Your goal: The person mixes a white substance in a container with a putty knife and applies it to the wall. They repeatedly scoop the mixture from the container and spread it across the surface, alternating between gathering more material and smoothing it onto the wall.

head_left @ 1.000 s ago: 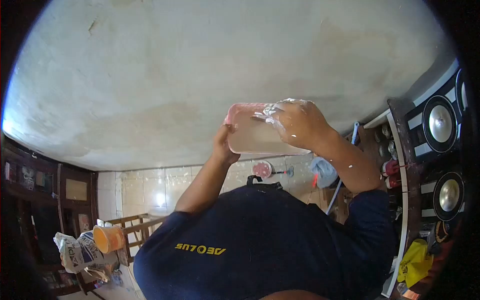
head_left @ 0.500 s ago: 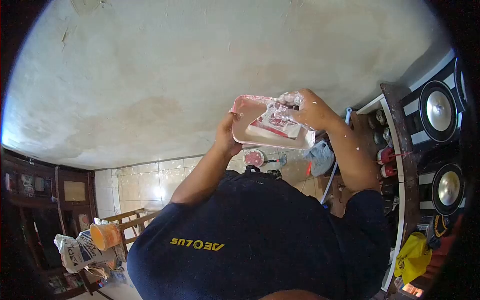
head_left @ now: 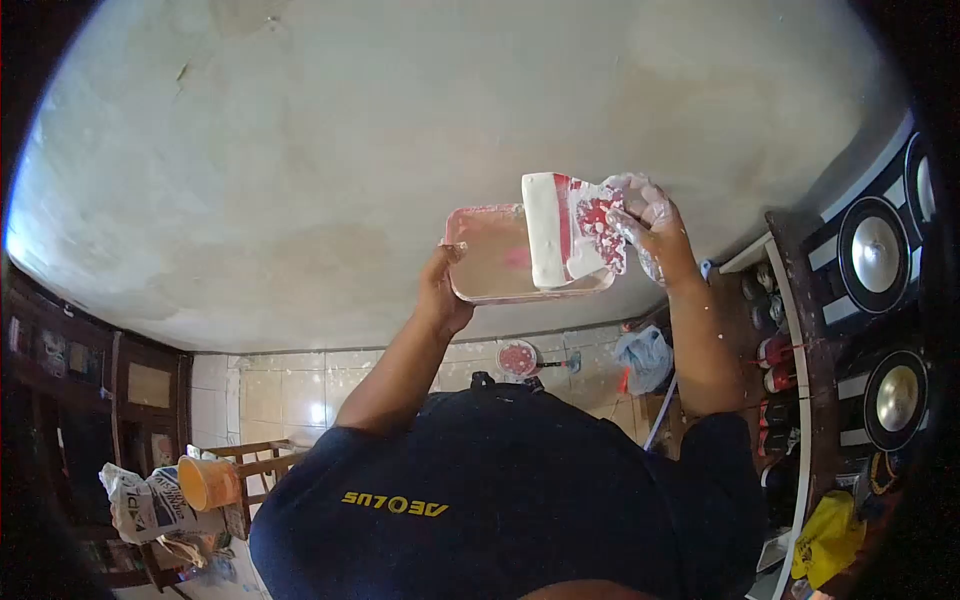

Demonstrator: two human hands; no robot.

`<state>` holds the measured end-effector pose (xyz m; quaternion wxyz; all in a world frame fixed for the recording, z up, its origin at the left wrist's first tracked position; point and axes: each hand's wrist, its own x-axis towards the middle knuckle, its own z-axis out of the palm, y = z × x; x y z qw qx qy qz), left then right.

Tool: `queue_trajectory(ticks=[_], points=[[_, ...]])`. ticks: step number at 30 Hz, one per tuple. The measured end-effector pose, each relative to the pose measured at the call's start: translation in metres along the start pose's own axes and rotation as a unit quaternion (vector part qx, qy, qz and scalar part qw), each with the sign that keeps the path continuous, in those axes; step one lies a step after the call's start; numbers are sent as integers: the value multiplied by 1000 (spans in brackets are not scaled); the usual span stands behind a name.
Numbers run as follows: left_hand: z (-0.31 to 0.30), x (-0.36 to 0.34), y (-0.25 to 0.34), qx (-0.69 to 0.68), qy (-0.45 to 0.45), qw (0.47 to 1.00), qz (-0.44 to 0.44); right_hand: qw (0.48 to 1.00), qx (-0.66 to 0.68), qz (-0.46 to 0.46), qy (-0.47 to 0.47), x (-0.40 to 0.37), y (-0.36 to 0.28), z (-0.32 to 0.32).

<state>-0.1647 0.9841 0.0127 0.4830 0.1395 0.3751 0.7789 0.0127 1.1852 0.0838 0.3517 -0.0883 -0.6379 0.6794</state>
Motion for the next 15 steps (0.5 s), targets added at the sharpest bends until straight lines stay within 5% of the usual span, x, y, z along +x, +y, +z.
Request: queue_trajectory(ticks=[4,6,7,8,10,12,15], points=[[5,-7,21,1,-19,999,26,980,-178,-37,-77,-5,-17,-5],[10,-11,31,28,-9,999,31,957,-258,17,-130,-11,-42,3],[12,-10,33,32,-14,998,43,898,-412,-89,-123,-7,-35,-7],[12,-10,35,25,-22,999,39,896,-413,-104,-123,-4,-36,-14],[11,-11,45,18,-43,998,50,762,-559,-279,-169,2,-48,-6],[8,-15,54,3,-88,996,32,734,-566,-340,-161,8,-61,9],[14,-32,68,-24,-121,991,44,596,-612,-508,-111,6,-75,23]])
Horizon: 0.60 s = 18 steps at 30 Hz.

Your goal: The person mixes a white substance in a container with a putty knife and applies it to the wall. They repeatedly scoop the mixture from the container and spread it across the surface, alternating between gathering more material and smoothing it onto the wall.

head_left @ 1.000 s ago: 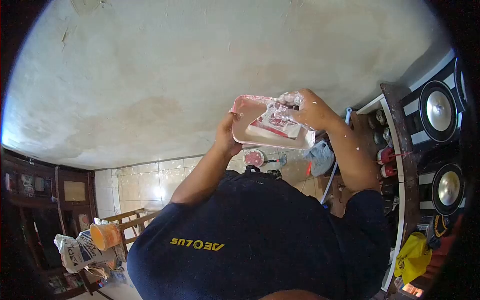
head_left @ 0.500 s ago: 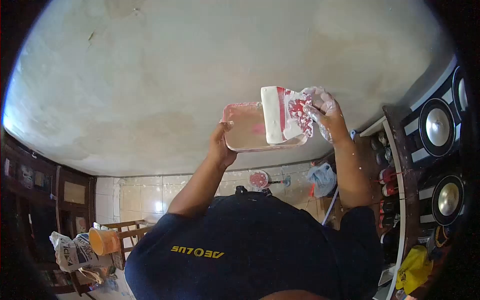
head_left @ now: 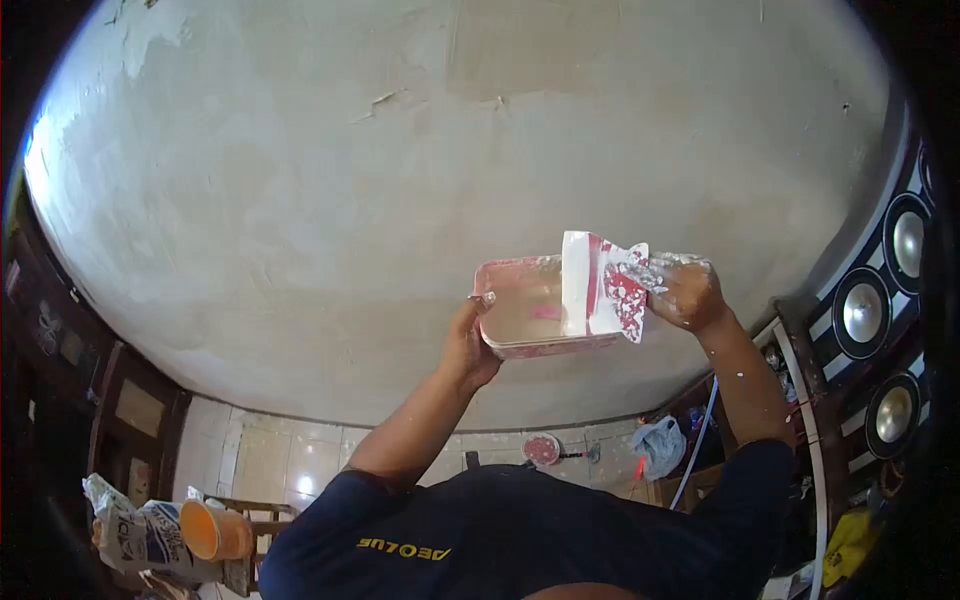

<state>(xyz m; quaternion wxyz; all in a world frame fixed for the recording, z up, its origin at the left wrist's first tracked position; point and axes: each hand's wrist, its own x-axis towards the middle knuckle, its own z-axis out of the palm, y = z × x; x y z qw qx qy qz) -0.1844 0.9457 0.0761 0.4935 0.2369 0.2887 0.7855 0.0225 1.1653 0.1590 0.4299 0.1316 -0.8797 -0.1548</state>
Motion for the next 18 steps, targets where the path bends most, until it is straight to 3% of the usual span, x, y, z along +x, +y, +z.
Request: queue_trajectory(ticks=[3,7,9,12,15,17,18], points=[[19,-2,42,-41,-21,999,-1,990,-136,-26,15,45,12,-6],[37,7,76,-33,-66,997,21,984,-155,38,82,86,14,-24],[41,4,93,-37,-95,994,31,980,-162,28,109,107,7,-34],[55,10,110,-87,-126,987,54,980,-95,69,162,125,10,-45],[69,21,118,-93,-141,984,61,960,-157,99,212,140,21,-45],[73,24,121,-96,-152,981,73,961,-141,99,217,157,24,-44],[77,28,121,-97,-137,983,71,956,-102,145,233,164,31,-42]])
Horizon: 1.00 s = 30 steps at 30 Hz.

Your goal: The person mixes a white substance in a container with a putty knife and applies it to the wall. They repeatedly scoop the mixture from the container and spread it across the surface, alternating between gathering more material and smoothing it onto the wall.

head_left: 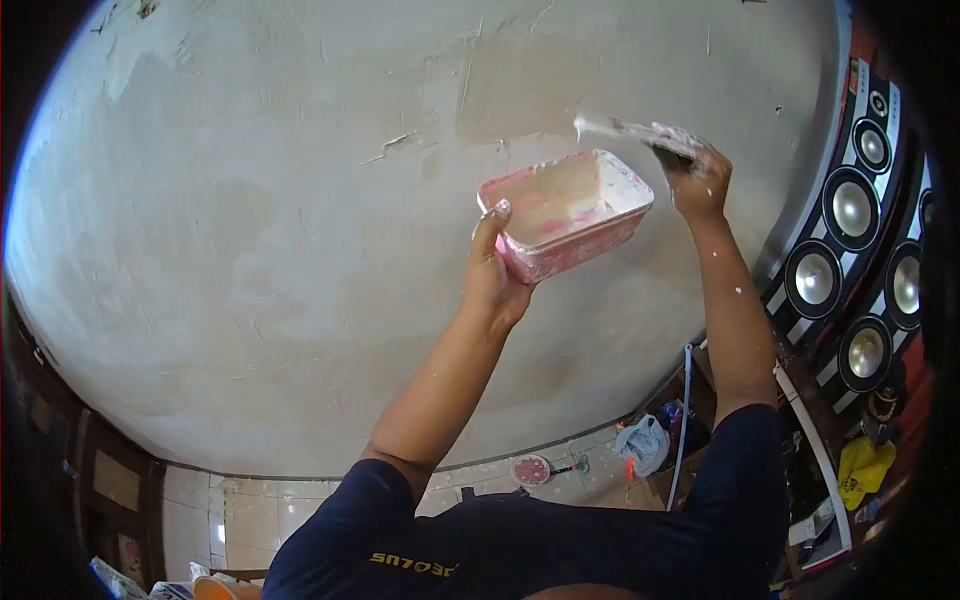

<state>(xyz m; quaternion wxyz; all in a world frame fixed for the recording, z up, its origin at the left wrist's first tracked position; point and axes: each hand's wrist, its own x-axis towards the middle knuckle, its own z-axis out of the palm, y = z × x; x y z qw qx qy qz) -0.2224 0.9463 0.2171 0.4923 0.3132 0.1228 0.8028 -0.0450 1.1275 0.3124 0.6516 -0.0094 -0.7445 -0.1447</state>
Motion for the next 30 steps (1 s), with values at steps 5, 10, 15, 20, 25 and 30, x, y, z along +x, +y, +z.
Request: queue_trajectory(ticks=[5,10,15,20,25,30], points=[[-4,12,-11,1,34,999,-4,950,1,309,-44,23,31,27],[-29,1,-26,-22,-4,1000,-11,881,171,439,-55,12,76,38],[-59,-64,-29,7,59,998,-30,825,159,535,83,-71,234,10],[-99,-96,-41,9,107,993,-53,792,236,562,39,-64,177,-50],[-101,-94,-58,47,168,983,-57,822,244,502,-113,13,64,-2],[-103,-99,-62,23,170,981,-85,872,152,444,-139,35,59,64]])
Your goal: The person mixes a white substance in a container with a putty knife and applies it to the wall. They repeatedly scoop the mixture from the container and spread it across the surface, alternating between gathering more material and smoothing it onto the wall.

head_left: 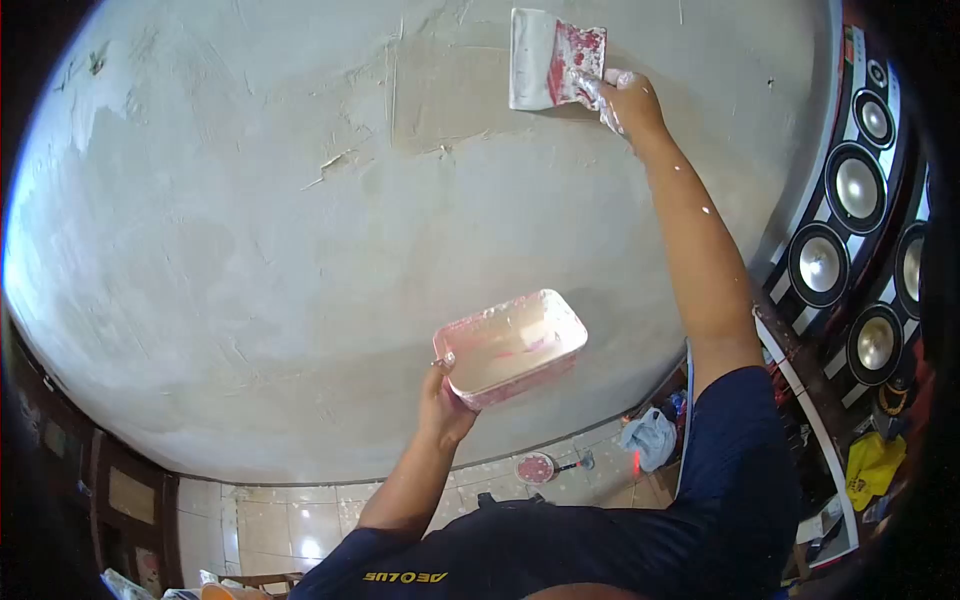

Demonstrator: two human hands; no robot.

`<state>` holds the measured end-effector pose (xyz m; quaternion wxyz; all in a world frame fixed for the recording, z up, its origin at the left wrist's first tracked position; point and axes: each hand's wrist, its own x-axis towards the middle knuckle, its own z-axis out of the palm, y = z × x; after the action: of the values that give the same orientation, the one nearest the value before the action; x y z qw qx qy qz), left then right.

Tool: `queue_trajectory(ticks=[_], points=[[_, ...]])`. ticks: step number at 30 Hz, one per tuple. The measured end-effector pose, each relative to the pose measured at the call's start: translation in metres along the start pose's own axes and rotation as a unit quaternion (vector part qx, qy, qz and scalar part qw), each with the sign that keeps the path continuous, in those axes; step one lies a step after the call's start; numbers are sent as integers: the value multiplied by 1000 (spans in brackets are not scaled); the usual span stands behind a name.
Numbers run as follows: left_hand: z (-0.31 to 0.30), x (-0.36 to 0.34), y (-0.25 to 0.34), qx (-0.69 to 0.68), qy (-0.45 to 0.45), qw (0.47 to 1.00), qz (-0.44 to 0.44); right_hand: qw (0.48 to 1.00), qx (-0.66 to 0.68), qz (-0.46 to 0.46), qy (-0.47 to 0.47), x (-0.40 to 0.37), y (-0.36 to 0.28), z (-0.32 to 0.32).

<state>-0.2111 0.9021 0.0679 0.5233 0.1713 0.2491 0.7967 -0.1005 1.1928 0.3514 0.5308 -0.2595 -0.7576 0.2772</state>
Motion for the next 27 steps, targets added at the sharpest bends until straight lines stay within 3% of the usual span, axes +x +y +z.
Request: queue_trajectory(ticks=[3,5,7,10,11,12,14,16,17,18,21,22,24,25,26,27], points=[[-11,-7,-3,-1,2,1000,-9,990,107,57,70,12,43,-28],[-12,-15,-5,-6,16,1000,10,975,184,46,120,23,108,-72],[-18,-22,-4,-15,16,1000,7,954,209,75,200,5,121,-96],[-26,-25,0,-30,21,999,-7,972,112,105,180,3,129,-112],[-27,-25,0,-29,20,999,-8,964,164,98,185,-34,54,-80],[-28,-27,1,-26,19,999,-11,973,202,30,104,-26,61,-71],[-23,-29,3,-25,16,1000,-1,985,169,32,4,-39,2,-33],[-21,-29,6,-23,10,1000,6,976,218,-28,-3,-49,-30,15],[-22,-29,8,-21,9,1000,9,994,98,-40,-38,-43,-45,29],[-23,-28,11,-20,7,1000,13,993,-15,-93,75,8,15,53],[-24,-33,20,-46,-7,999,6,994,13,-51,91,9,19,43],[-26,-33,23,-46,-9,999,3,994,4,-11,109,22,51,22],[-38,-35,29,-24,-5,1000,15,985,111,27,130,6,88,-30],[-43,-35,32,-26,-5,1000,12,969,114,76,205,-14,84,-45],[-48,-35,35,-29,0,1000,6,970,114,84,200,-3,139,-80],[-50,-34,38,-32,4,999,2,958,93,122,243,-19,129,-91]])
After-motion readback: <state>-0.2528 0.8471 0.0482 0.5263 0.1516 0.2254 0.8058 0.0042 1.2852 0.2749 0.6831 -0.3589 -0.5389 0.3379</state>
